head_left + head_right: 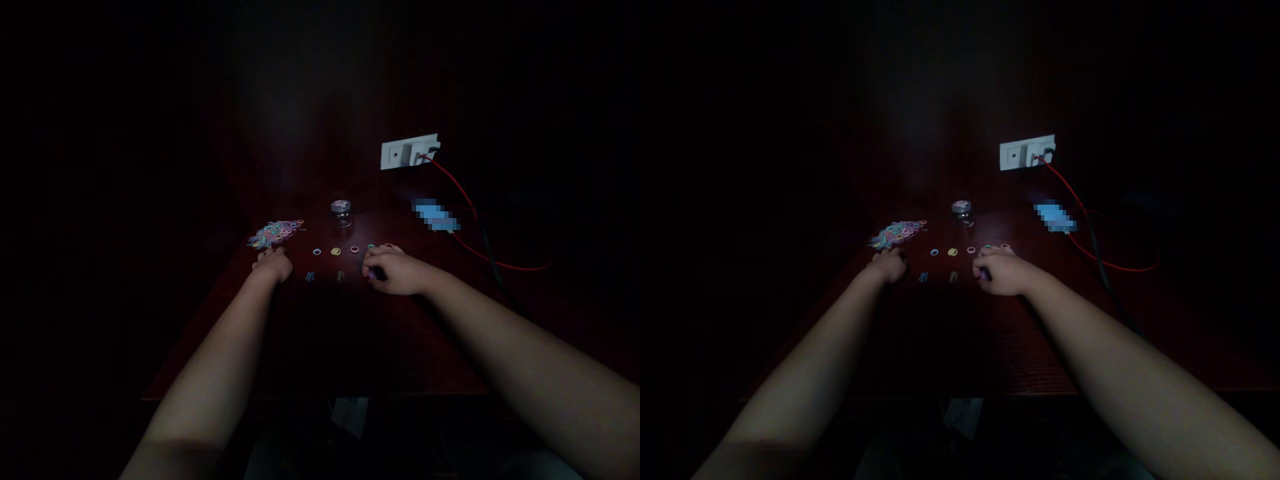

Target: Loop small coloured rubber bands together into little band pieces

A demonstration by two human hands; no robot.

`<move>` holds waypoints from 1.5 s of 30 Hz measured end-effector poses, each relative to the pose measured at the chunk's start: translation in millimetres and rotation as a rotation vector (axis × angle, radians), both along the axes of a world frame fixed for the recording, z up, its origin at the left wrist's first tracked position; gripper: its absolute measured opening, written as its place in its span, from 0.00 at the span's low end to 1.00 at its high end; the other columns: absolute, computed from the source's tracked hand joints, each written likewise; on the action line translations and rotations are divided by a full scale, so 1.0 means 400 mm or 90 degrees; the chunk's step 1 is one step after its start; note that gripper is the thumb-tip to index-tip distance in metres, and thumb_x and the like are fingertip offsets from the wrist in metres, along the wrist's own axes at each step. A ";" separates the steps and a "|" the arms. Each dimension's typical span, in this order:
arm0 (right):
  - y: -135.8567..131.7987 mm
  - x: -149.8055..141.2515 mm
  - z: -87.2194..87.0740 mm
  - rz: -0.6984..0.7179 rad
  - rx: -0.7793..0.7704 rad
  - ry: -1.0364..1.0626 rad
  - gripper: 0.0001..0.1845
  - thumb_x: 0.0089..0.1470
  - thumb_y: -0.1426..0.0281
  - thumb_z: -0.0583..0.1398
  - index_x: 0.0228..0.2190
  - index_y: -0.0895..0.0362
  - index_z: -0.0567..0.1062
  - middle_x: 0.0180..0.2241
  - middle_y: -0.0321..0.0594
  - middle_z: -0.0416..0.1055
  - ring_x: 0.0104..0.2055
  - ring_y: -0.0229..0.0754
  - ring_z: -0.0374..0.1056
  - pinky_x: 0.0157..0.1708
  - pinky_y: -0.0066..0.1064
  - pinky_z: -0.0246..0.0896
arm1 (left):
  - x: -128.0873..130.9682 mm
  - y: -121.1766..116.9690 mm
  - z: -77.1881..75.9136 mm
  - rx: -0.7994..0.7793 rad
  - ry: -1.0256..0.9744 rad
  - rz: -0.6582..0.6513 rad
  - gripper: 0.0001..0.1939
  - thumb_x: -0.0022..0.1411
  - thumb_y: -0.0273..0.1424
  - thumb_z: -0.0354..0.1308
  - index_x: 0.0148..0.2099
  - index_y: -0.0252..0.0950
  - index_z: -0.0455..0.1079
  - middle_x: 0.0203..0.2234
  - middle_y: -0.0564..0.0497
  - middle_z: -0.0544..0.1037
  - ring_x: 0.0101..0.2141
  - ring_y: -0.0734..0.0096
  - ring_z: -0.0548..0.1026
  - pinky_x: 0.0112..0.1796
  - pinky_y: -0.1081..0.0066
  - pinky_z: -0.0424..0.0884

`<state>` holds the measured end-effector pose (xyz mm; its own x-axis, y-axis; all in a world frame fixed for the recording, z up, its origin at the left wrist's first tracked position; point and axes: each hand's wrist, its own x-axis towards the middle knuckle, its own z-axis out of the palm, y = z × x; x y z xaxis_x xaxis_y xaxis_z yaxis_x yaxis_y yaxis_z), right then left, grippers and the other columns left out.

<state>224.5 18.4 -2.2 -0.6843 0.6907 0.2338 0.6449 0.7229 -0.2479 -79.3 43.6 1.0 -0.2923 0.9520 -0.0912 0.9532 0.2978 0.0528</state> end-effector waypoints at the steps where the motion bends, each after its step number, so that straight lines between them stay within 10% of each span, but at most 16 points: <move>1: -0.001 0.000 0.000 -0.002 -0.001 -0.003 0.07 0.46 0.69 0.62 0.32 0.52 0.76 0.38 0.41 0.69 0.46 0.49 0.65 0.54 0.51 0.48 | -0.001 0.001 0.000 0.000 0.001 -0.001 0.29 0.61 0.40 0.48 0.64 0.39 0.59 0.63 0.38 0.59 0.60 0.39 0.59 0.52 0.47 0.63; 24: 0.018 0.008 0.007 -0.068 0.036 0.101 0.10 0.49 0.76 0.55 0.33 0.56 0.74 0.36 0.42 0.71 0.41 0.44 0.65 0.44 0.36 0.58 | -0.054 0.059 -0.045 0.081 -0.011 0.073 0.45 0.56 0.61 0.42 0.66 0.36 0.56 0.64 0.36 0.57 0.61 0.38 0.57 0.56 0.47 0.60; 34: 0.021 0.011 0.006 -0.068 0.046 0.118 0.10 0.48 0.76 0.55 0.33 0.56 0.74 0.36 0.42 0.71 0.41 0.44 0.65 0.44 0.35 0.58 | -0.103 0.065 -0.035 0.145 -0.046 -0.003 0.19 0.60 0.38 0.53 0.50 0.36 0.72 0.51 0.39 0.75 0.52 0.53 0.72 0.53 0.63 0.67; 45: 0.026 0.009 -0.001 -0.055 0.062 0.149 0.11 0.48 0.78 0.55 0.33 0.57 0.74 0.36 0.42 0.72 0.40 0.44 0.66 0.44 0.36 0.59 | -0.113 0.059 -0.048 0.244 -0.136 -0.002 0.15 0.58 0.28 0.57 0.48 0.36 0.72 0.47 0.44 0.78 0.47 0.61 0.76 0.48 0.69 0.69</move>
<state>228.3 28.9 -2.6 -0.5434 0.7099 0.4480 0.6379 0.6961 -0.3294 -124.4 67.3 -18.0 -0.3018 0.9299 0.2104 0.9098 0.2150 0.3549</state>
